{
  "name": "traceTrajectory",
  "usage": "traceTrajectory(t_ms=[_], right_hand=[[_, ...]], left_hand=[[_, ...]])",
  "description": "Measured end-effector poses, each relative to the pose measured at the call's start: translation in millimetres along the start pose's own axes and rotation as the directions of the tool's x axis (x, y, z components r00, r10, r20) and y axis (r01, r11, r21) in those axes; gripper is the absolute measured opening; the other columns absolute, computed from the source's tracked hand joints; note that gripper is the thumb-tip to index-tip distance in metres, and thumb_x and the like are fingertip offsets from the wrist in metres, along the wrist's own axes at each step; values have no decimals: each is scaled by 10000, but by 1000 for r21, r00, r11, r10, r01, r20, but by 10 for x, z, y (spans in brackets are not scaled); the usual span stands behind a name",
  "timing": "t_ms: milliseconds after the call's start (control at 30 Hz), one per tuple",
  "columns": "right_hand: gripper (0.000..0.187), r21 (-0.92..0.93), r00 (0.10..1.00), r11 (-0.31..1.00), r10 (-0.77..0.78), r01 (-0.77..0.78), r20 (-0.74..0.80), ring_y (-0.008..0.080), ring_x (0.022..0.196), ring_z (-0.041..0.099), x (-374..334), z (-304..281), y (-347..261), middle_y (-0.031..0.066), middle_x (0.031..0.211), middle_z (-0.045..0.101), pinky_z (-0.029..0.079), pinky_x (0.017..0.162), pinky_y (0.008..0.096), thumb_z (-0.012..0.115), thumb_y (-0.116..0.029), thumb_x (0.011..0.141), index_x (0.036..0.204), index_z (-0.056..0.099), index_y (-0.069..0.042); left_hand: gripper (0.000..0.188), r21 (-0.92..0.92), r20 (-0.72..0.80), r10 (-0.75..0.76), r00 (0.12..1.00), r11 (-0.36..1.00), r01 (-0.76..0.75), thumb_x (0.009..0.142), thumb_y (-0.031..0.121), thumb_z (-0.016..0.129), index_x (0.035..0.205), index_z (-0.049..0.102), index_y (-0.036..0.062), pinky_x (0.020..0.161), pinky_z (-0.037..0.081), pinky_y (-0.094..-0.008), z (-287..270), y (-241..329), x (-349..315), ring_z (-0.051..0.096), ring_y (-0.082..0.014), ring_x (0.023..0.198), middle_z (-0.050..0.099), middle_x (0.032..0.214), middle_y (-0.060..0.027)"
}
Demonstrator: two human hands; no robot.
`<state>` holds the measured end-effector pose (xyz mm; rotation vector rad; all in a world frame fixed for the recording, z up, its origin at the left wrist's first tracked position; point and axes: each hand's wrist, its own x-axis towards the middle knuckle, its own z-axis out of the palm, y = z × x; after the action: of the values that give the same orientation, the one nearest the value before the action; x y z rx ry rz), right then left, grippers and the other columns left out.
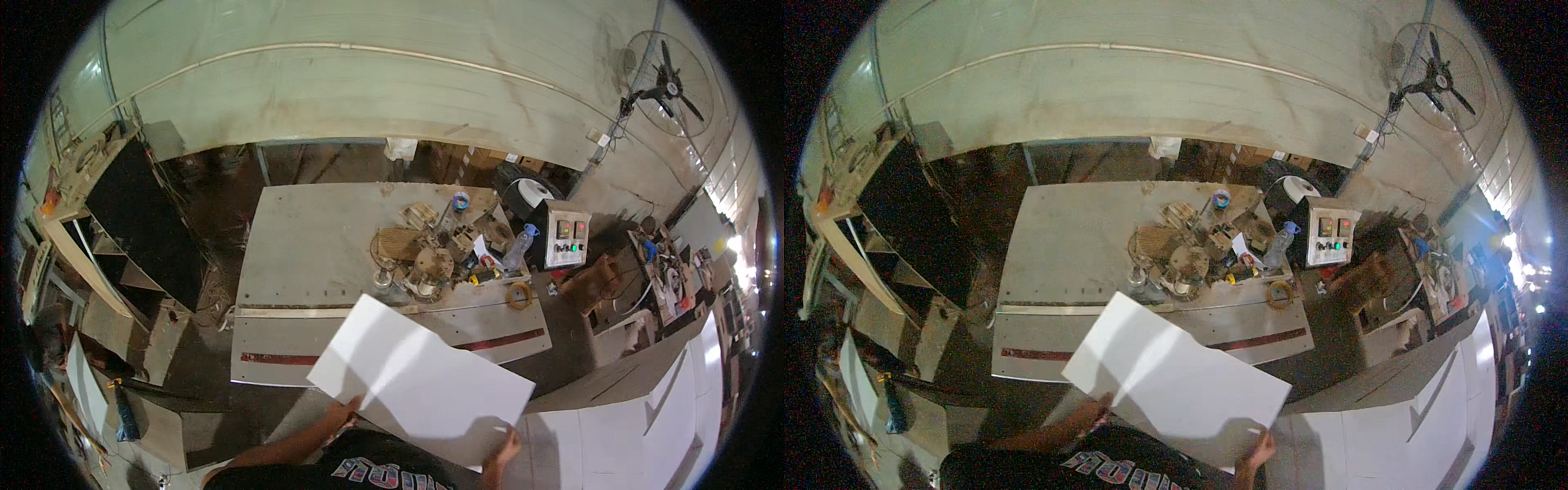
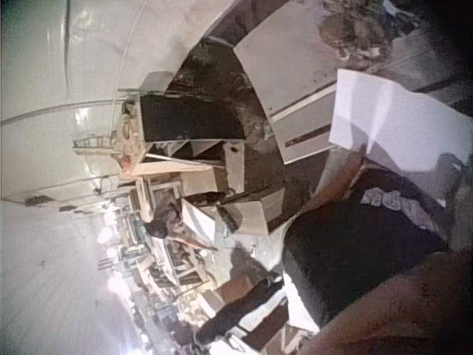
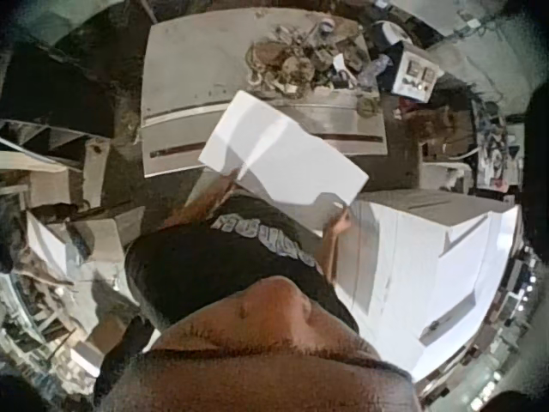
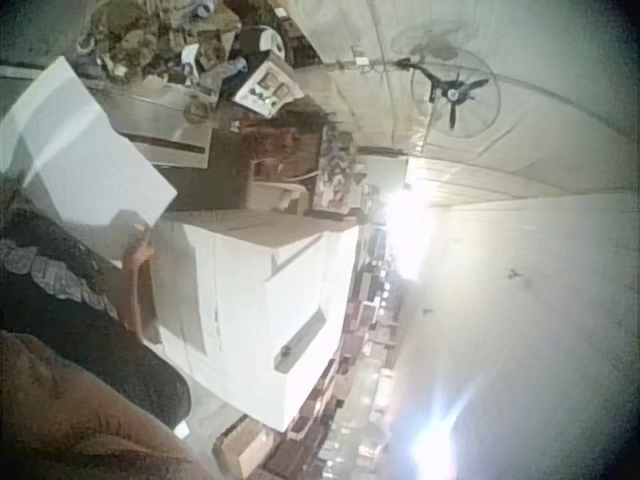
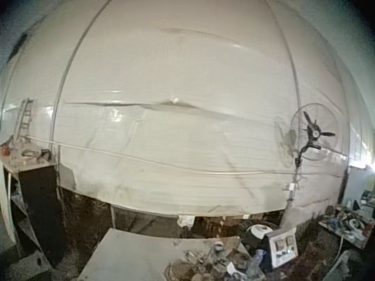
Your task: The person repeatedly picks up white rectangular panels from a stack, places them on a workbench, and then returns them to the stack. The cycle of picking, placing, and restacking is repeated throughout the clip.
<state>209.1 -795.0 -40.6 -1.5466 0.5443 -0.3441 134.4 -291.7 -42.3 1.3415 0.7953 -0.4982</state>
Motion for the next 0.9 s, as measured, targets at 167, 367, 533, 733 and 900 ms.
traceTrajectory(t_ms=[167,367,533,733,900], right_hand=[[341,4,993,998,60,-61,97,187,785,605,283,1137,854,55,884,699,500,678,434,733,-266,1071,936,738,47],[354,-153,980,988,54,-24,194,166,766,610,243,2098,1256,27,901,699,516,682,369,757,-316,1061,931,685,6],[815,-346,998,937,61,-55,8,255,1067,679,53,2593,1184,183,1289,695,595,882,443,825,-574,1049,1453,533,71],[1036,-553,936,802,336,-228,101,321,1239,715,159,2797,664,292,1439,685,617,979,489,776,-696,1043,1568,492,150],[1010,-487,910,849,348,-206,223,294,1134,754,151,2861,524,252,1298,760,622,939,491,741,-768,1028,1440,641,148]], left_hand=[[818,329,-16,-120,993,937,118,1118,773,572,1279,835,16,633,648,-360,-972,136,253,806,-217,813,858,952,-104],[454,229,-90,293,952,936,-267,1106,443,760,946,807,20,719,617,-479,-1562,38,856,755,-267,753,829,934,-143],[335,799,-509,794,334,580,-161,1032,349,784,1243,714,98,1222,383,-652,-2081,246,966,668,-385,1246,739,1239,-140],[727,786,-585,750,309,618,-14,1041,430,723,1651,518,92,1343,300,-678,-2303,413,992,515,-424,1546,571,1629,-204],[767,745,-608,700,374,666,-35,1027,435,722,1660,507,59,1369,270,-672,-2258,503,900,480,-421,1597,559,1654,-223]])
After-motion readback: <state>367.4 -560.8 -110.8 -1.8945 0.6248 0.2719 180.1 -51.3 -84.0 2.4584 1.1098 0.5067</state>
